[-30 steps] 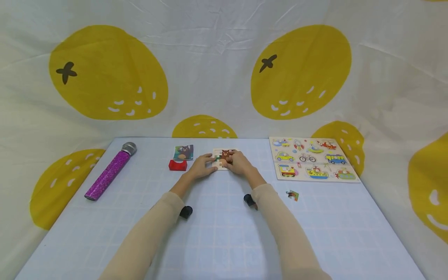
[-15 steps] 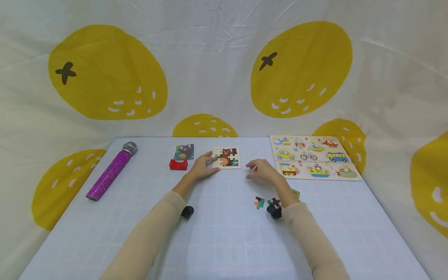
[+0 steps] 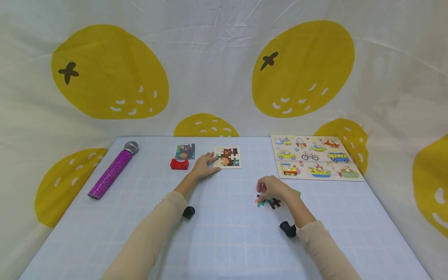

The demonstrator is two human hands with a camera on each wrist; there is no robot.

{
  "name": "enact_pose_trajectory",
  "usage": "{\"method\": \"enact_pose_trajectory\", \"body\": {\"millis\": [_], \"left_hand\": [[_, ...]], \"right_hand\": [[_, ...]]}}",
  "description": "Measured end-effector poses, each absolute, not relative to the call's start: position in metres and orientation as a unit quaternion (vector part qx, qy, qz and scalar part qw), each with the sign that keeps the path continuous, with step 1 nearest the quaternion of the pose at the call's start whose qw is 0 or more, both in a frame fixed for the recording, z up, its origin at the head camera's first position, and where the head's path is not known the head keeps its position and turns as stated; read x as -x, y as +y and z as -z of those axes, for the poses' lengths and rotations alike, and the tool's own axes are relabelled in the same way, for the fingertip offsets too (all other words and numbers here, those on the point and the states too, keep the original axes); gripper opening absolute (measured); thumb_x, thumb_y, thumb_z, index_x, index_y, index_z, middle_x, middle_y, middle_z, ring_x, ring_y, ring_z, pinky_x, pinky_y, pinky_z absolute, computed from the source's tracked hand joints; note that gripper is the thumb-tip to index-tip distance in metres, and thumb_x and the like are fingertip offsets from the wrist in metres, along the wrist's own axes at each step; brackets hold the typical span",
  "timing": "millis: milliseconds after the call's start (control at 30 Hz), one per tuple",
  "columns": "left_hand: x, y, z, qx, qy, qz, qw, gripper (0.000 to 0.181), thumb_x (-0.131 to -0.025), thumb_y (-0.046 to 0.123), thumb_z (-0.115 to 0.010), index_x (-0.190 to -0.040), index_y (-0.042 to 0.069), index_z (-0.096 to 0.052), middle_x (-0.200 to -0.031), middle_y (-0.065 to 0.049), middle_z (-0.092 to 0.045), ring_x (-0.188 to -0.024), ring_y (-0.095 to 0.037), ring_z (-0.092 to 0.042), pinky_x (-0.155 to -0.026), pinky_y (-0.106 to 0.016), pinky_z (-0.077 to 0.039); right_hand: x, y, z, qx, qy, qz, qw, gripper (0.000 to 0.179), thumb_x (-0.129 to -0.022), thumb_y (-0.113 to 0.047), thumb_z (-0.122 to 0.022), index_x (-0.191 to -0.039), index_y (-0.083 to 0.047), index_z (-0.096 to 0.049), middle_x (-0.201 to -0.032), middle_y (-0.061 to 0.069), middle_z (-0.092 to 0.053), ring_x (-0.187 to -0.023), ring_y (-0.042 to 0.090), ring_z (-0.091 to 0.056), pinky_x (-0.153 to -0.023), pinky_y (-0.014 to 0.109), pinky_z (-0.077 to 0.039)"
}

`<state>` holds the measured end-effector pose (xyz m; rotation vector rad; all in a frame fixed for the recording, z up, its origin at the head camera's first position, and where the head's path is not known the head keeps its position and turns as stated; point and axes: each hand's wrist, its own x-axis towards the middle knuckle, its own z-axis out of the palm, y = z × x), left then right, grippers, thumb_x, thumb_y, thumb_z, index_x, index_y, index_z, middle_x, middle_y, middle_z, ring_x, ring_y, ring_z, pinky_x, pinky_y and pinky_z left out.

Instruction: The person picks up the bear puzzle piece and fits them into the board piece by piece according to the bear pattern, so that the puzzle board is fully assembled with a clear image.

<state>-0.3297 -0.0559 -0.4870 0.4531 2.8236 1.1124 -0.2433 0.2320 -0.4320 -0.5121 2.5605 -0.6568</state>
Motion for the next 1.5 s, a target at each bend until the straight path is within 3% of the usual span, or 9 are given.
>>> {"method": "enact_pose_trajectory", "body": {"millis": [133,367,600,733,867,1000,1167,1267,1500], "left_hand": [[0.330,-0.056,0.489,-0.146,0.920,-0.363,0.038,0.058,-0.082,0.028,-0.073,-0.131,0.004,-0.054,-0.146,-0.015,-0.038,-0.139,-0.034,-0.026,-0.113,-0.046,-0.023],[0.329,-0.056,0.490,-0.141,0.921,-0.360,0.041,0.058,-0.082,0.029,-0.073,-0.132,0.005,-0.054,-0.146,-0.014,-0.039,-0.139,-0.033,-0.026,-0.112,-0.047,-0.023],[0.329,-0.056,0.490,-0.134,0.920,-0.367,0.044,0.058,-0.082,0.029,-0.073,-0.132,0.005,-0.054,-0.147,-0.013,-0.039,-0.139,-0.032,-0.026,-0.112,-0.047,-0.023],[0.329,-0.056,0.490,-0.133,0.921,-0.365,0.041,0.058,-0.082,0.029,-0.073,-0.131,0.005,-0.054,-0.146,-0.013,-0.039,-0.139,-0.033,-0.027,-0.112,-0.047,-0.024],[0.329,-0.057,0.488,-0.134,0.920,-0.365,0.042,0.058,-0.082,0.029,-0.073,-0.132,0.005,-0.054,-0.146,-0.013,-0.039,-0.139,-0.032,-0.026,-0.112,-0.047,-0.024],[0.330,-0.056,0.488,-0.138,0.919,-0.368,0.038,0.058,-0.082,0.029,-0.073,-0.131,0.005,-0.055,-0.146,-0.014,-0.039,-0.139,-0.033,-0.027,-0.112,-0.047,-0.025],[0.331,-0.056,0.488,-0.144,0.919,-0.365,0.033,0.057,-0.082,0.029,-0.073,-0.130,0.004,-0.055,-0.145,-0.015,-0.041,-0.138,-0.033,-0.028,-0.112,-0.048,-0.025],[0.330,-0.057,0.488,-0.146,0.920,-0.363,0.035,0.057,-0.082,0.029,-0.073,-0.131,0.004,-0.055,-0.145,-0.014,-0.040,-0.138,-0.033,-0.028,-0.112,-0.048,-0.025],[0.330,-0.057,0.488,-0.146,0.920,-0.363,0.034,0.058,-0.082,0.029,-0.073,-0.131,0.004,-0.055,-0.145,-0.014,-0.041,-0.138,-0.033,-0.029,-0.112,-0.048,-0.026]], "right_hand": [[0.242,0.234,0.435,0.192,0.921,0.255,0.222,0.016,-0.077,-0.013,-0.077,-0.084,-0.008,-0.063,-0.072,0.000,-0.055,-0.066,0.013,-0.049,-0.059,0.026,-0.044],[0.242,0.229,0.437,0.186,0.922,0.252,0.228,0.033,-0.067,-0.017,-0.085,-0.085,-0.006,-0.060,-0.072,0.002,-0.052,-0.064,0.015,-0.049,-0.056,0.027,-0.043],[0.256,0.231,0.440,0.192,0.915,0.298,0.194,0.017,-0.079,-0.017,-0.076,-0.074,-0.008,-0.062,-0.069,0.001,-0.052,-0.067,0.015,-0.047,-0.058,0.026,-0.038],[0.271,0.233,0.443,0.178,0.891,0.395,0.140,0.016,-0.085,-0.015,-0.070,-0.084,0.000,-0.062,-0.073,0.004,-0.062,-0.066,0.018,-0.056,-0.059,0.023,-0.049],[0.283,0.226,0.441,0.159,0.859,0.479,0.089,0.032,-0.086,-0.012,-0.068,-0.107,0.010,-0.059,-0.073,0.018,-0.066,-0.064,0.027,-0.065,-0.059,0.028,-0.056],[0.291,0.215,0.438,0.162,0.841,0.513,0.064,0.041,-0.087,-0.006,-0.066,-0.122,0.012,-0.054,-0.091,0.026,-0.066,-0.070,0.022,-0.066,-0.067,0.030,-0.057],[0.300,0.202,0.435,0.146,0.839,0.520,0.064,0.049,-0.085,-0.004,-0.067,-0.130,0.009,-0.050,-0.114,0.028,-0.060,-0.089,0.023,-0.061,-0.074,0.021,-0.053],[0.304,0.197,0.434,0.144,0.845,0.512,0.059,0.053,-0.085,-0.005,-0.067,-0.132,0.007,-0.048,-0.116,0.028,-0.058,-0.096,0.030,-0.061,-0.075,0.019,-0.052],[0.311,0.188,0.433,0.144,0.835,0.529,0.044,0.049,-0.085,-0.001,-0.064,-0.132,0.004,-0.050,-0.111,0.027,-0.058,-0.090,0.024,-0.060,-0.073,0.016,-0.050]]}}
